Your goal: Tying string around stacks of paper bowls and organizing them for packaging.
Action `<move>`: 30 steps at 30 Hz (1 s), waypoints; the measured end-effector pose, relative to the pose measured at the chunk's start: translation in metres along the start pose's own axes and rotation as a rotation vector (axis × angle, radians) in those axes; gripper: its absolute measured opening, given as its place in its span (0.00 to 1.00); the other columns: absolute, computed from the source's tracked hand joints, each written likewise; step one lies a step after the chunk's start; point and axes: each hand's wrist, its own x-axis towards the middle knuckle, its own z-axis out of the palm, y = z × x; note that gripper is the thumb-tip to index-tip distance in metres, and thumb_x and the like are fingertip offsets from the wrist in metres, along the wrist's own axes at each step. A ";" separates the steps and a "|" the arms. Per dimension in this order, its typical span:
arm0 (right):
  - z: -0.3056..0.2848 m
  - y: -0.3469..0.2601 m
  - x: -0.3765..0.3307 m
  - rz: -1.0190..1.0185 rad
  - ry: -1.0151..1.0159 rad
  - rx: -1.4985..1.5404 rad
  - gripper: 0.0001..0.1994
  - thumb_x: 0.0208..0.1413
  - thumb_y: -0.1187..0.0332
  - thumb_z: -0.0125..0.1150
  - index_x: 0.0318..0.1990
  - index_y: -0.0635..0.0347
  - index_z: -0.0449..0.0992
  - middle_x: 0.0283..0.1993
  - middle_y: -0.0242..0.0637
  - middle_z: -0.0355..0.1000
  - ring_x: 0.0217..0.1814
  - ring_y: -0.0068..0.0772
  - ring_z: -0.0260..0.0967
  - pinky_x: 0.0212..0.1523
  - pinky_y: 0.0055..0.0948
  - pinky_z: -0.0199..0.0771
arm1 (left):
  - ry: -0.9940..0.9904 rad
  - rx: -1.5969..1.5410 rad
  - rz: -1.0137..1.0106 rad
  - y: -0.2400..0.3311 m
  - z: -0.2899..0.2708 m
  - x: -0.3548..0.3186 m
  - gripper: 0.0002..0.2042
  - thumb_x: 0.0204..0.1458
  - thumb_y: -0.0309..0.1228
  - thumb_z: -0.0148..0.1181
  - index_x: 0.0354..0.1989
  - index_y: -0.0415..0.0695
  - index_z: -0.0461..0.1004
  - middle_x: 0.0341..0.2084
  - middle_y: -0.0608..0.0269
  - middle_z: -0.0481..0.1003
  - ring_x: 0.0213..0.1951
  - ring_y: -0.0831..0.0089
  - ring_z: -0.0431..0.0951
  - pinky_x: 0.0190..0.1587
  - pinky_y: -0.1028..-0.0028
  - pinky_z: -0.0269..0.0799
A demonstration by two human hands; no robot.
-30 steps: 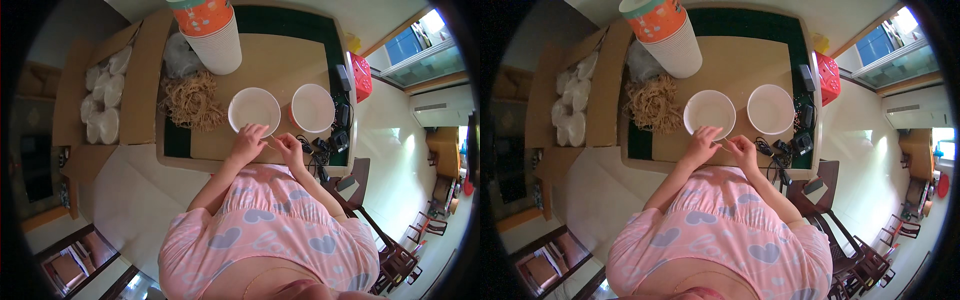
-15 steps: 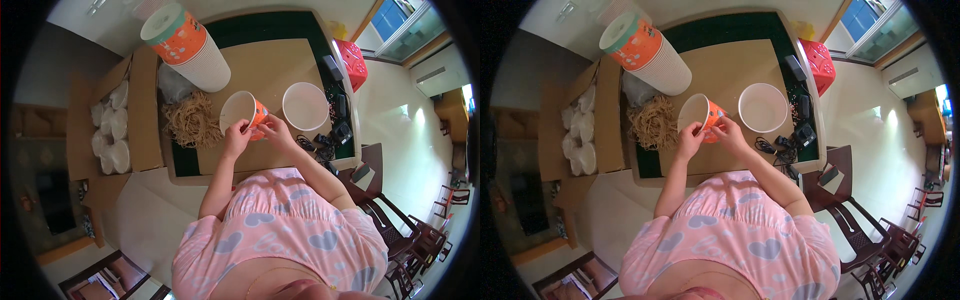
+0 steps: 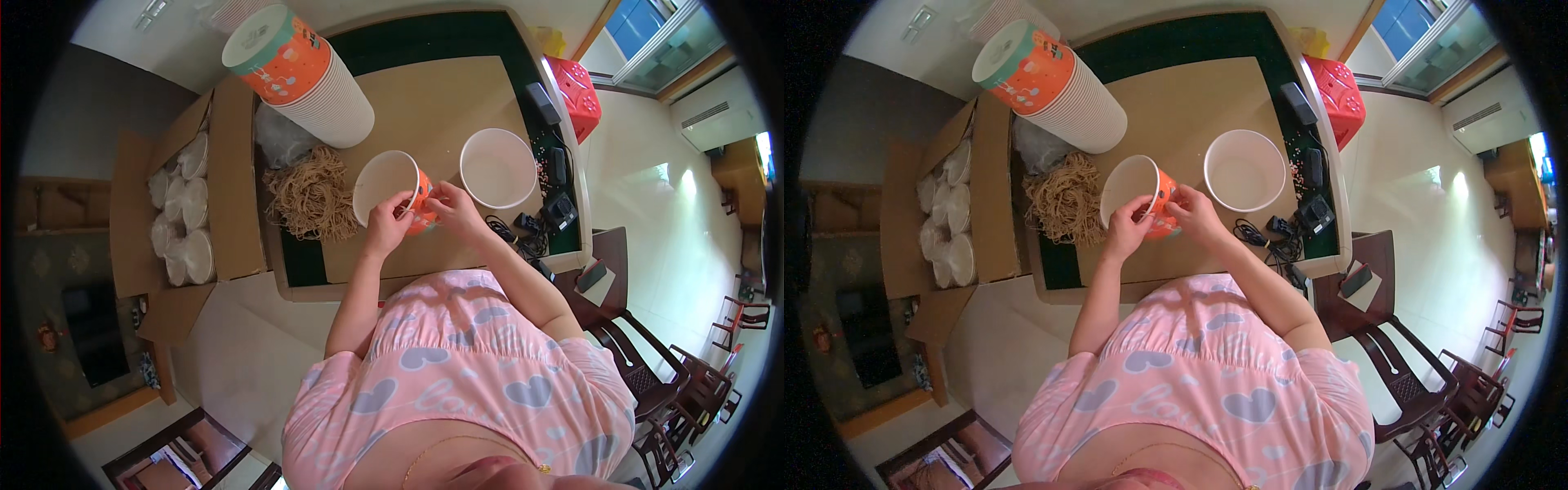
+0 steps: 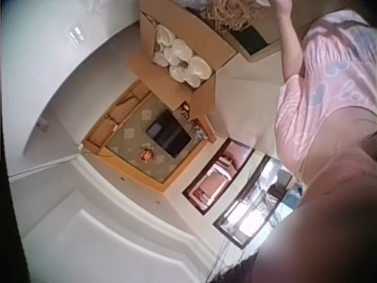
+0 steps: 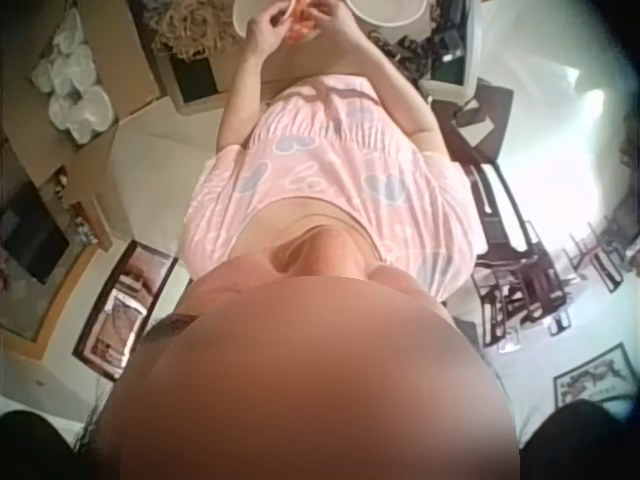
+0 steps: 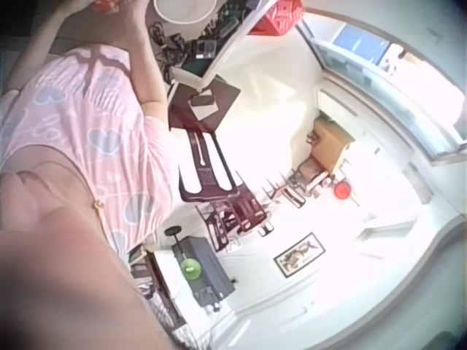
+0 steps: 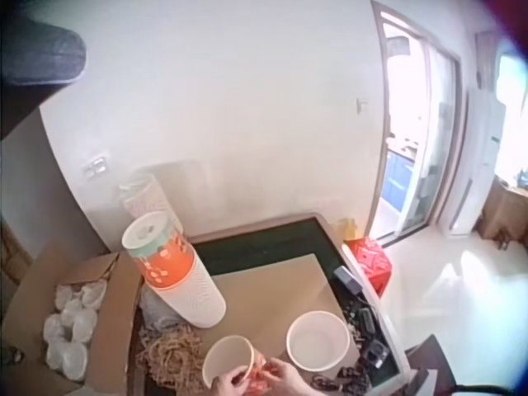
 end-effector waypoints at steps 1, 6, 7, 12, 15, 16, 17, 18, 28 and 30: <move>-0.001 0.002 0.001 0.013 -0.029 -0.010 0.08 0.57 0.66 0.55 0.38 0.62 0.70 0.33 0.31 0.73 0.33 0.18 0.68 0.31 0.21 0.70 | -0.001 0.000 0.001 -0.001 0.000 0.000 0.17 0.45 0.20 0.58 0.47 0.40 0.73 0.30 0.56 0.78 0.32 0.71 0.79 0.38 0.74 0.74; -0.002 -0.002 -0.001 0.017 -0.045 -0.026 0.08 0.57 0.66 0.55 0.39 0.61 0.70 0.34 0.30 0.73 0.34 0.18 0.68 0.32 0.21 0.70 | -0.020 -0.005 -0.019 0.003 0.000 -0.002 0.18 0.46 0.19 0.55 0.49 0.39 0.73 0.32 0.55 0.79 0.33 0.73 0.79 0.39 0.75 0.74; -0.003 -0.002 -0.001 0.015 -0.045 -0.037 0.08 0.57 0.66 0.55 0.39 0.61 0.70 0.35 0.30 0.73 0.35 0.18 0.68 0.32 0.21 0.70 | -0.021 -0.006 -0.019 0.002 0.000 -0.001 0.18 0.46 0.19 0.55 0.49 0.39 0.73 0.32 0.55 0.79 0.33 0.73 0.79 0.39 0.75 0.74; -0.003 0.006 0.003 0.006 -0.050 -0.080 0.08 0.57 0.66 0.55 0.39 0.61 0.70 0.34 0.30 0.73 0.35 0.18 0.69 0.31 0.21 0.70 | -0.048 -0.070 -0.034 -0.004 0.002 -0.002 0.18 0.47 0.18 0.54 0.49 0.39 0.72 0.35 0.57 0.78 0.32 0.76 0.78 0.38 0.76 0.74; -0.004 0.008 0.003 -0.019 -0.036 -0.124 0.08 0.57 0.67 0.55 0.38 0.61 0.70 0.32 0.30 0.73 0.34 0.18 0.69 0.30 0.21 0.69 | -0.074 -0.066 -0.006 -0.002 0.004 -0.002 0.19 0.47 0.18 0.54 0.50 0.38 0.72 0.35 0.58 0.78 0.32 0.76 0.78 0.37 0.76 0.74; -0.004 0.011 0.004 -0.034 -0.027 -0.147 0.07 0.57 0.67 0.56 0.38 0.61 0.70 0.32 0.30 0.73 0.33 0.18 0.69 0.29 0.20 0.69 | -0.074 -0.068 -0.007 0.000 0.004 -0.002 0.19 0.47 0.18 0.54 0.50 0.38 0.72 0.35 0.58 0.78 0.32 0.76 0.78 0.37 0.76 0.74; -0.005 0.014 0.004 -0.034 -0.029 -0.149 0.07 0.57 0.67 0.56 0.38 0.61 0.70 0.32 0.30 0.73 0.33 0.18 0.69 0.29 0.20 0.69 | -0.107 -0.058 -0.028 0.006 0.003 -0.002 0.18 0.47 0.18 0.54 0.50 0.38 0.72 0.35 0.58 0.78 0.32 0.76 0.78 0.36 0.77 0.74; -0.006 0.018 0.004 -0.029 -0.030 -0.157 0.07 0.57 0.67 0.56 0.37 0.62 0.71 0.31 0.30 0.73 0.32 0.18 0.69 0.28 0.20 0.68 | -0.140 -0.049 -0.049 0.010 0.004 -0.003 0.18 0.48 0.19 0.54 0.50 0.38 0.72 0.36 0.58 0.78 0.32 0.76 0.78 0.36 0.77 0.74; -0.024 0.048 -0.016 0.029 -0.101 -0.109 0.06 0.56 0.68 0.55 0.36 0.62 0.71 0.29 0.29 0.72 0.29 0.17 0.68 0.28 0.18 0.67 | -0.243 -0.015 0.009 -0.018 0.032 -0.005 0.10 0.49 0.21 0.55 0.40 0.38 0.78 0.30 0.58 0.77 0.32 0.74 0.77 0.35 0.75 0.72; -0.023 0.044 -0.021 0.080 -0.138 -0.070 0.06 0.56 0.69 0.55 0.36 0.62 0.70 0.28 0.29 0.72 0.29 0.18 0.68 0.30 0.19 0.69 | -0.147 0.021 0.053 -0.020 0.038 -0.006 0.08 0.46 0.22 0.57 0.35 0.39 0.78 0.26 0.56 0.77 0.30 0.70 0.77 0.34 0.72 0.72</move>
